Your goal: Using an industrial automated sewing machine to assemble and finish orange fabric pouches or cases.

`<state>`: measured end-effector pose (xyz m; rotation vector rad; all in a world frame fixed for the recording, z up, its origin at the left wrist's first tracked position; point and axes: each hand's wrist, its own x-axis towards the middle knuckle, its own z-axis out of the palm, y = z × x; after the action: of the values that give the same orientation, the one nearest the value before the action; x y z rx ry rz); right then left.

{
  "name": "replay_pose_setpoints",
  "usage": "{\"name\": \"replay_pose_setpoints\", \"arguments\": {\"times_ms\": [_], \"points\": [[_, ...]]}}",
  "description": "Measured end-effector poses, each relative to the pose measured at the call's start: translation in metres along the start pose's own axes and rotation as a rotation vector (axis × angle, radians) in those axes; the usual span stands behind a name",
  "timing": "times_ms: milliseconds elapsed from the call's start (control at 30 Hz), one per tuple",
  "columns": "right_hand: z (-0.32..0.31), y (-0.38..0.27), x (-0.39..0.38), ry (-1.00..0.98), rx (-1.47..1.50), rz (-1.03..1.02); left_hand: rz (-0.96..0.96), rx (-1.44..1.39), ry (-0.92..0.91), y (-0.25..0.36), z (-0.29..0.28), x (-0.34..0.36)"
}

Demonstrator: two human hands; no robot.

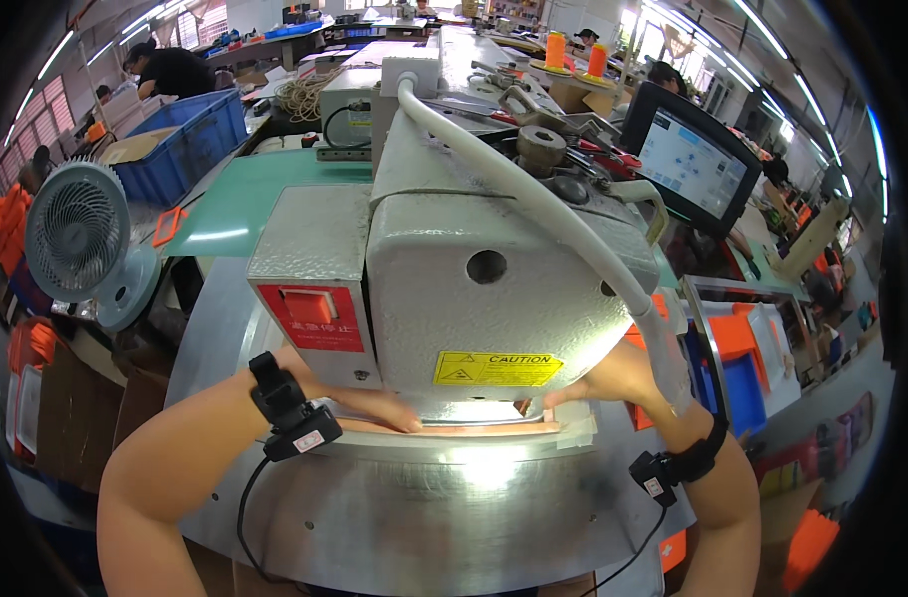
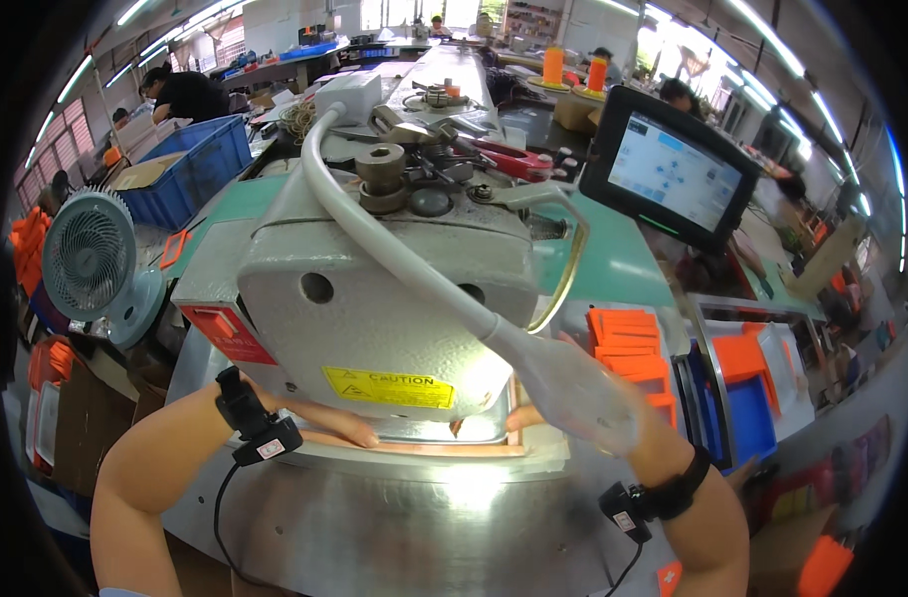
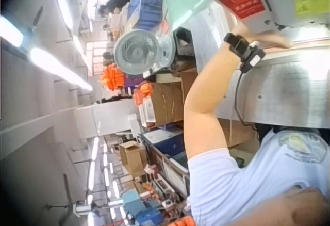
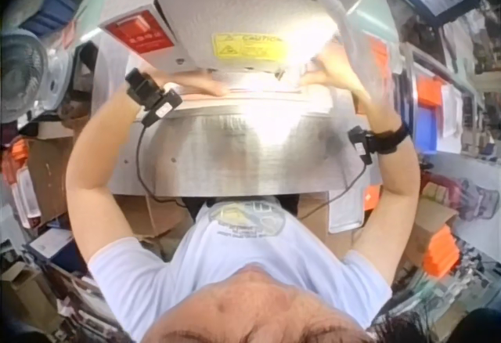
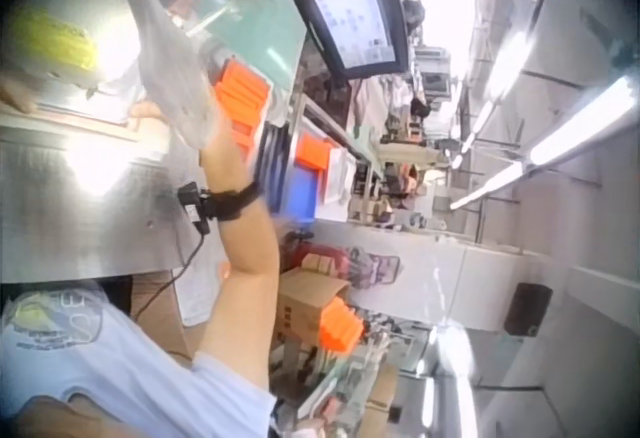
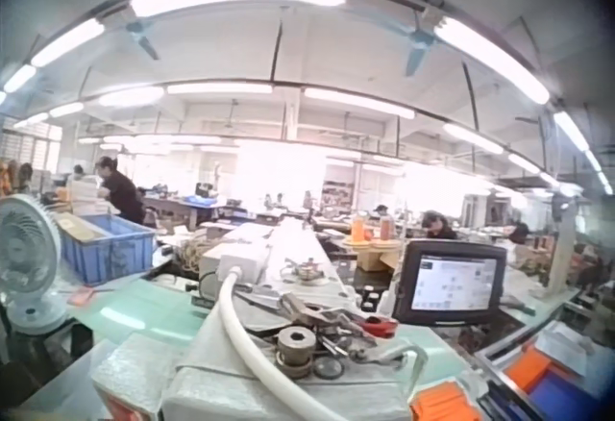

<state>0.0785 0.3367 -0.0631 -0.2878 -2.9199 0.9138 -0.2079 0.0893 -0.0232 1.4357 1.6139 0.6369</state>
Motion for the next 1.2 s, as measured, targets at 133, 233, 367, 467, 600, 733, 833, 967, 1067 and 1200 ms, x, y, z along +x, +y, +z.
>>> {"name": "replay_pose_setpoints", "arguments": {"times_ms": [133, 233, 367, 467, 600, 733, 833, 967, 1067, 1200], "points": [[-0.017, -0.047, 0.014, -0.065, -0.173, 0.014, -0.010, -0.044, 0.059, 0.011, -0.002, -0.007], [-0.023, -0.056, 0.023, -0.030, -0.188, -0.146, 0.019, -0.007, 0.070, 0.014, -0.002, -0.007], [-0.023, -0.048, 0.025, -0.041, -0.196, -0.165, 0.046, 0.184, -0.012, 0.008, -0.006, 0.005], [-0.025, -0.047, 0.021, -0.099, -0.284, -0.059, -0.004, 0.206, -0.072, 0.018, -0.004, 0.003], [-0.018, -0.045, 0.008, -0.120, -0.247, 0.017, 0.003, 0.320, -0.192, 0.008, 0.003, 0.001], [0.012, -0.076, -0.045, -0.085, -0.163, 0.074, 0.178, 0.779, -0.109, -0.014, 0.059, -0.038], [0.030, -0.110, -0.064, -0.014, -0.295, 0.183, 0.236, 0.748, -0.031, -0.015, 0.072, -0.054], [0.046, -0.111, -0.066, 0.223, -0.312, 0.144, 0.124, 0.856, 0.319, 0.010, 0.061, -0.065], [0.056, -0.119, -0.068, 0.340, -0.280, 0.196, -0.092, 0.817, 0.642, 0.016, 0.057, -0.073], [0.055, -0.134, -0.065, 0.293, -0.207, 0.309, -0.150, 0.635, 0.742, -0.032, 0.037, -0.081]]}}
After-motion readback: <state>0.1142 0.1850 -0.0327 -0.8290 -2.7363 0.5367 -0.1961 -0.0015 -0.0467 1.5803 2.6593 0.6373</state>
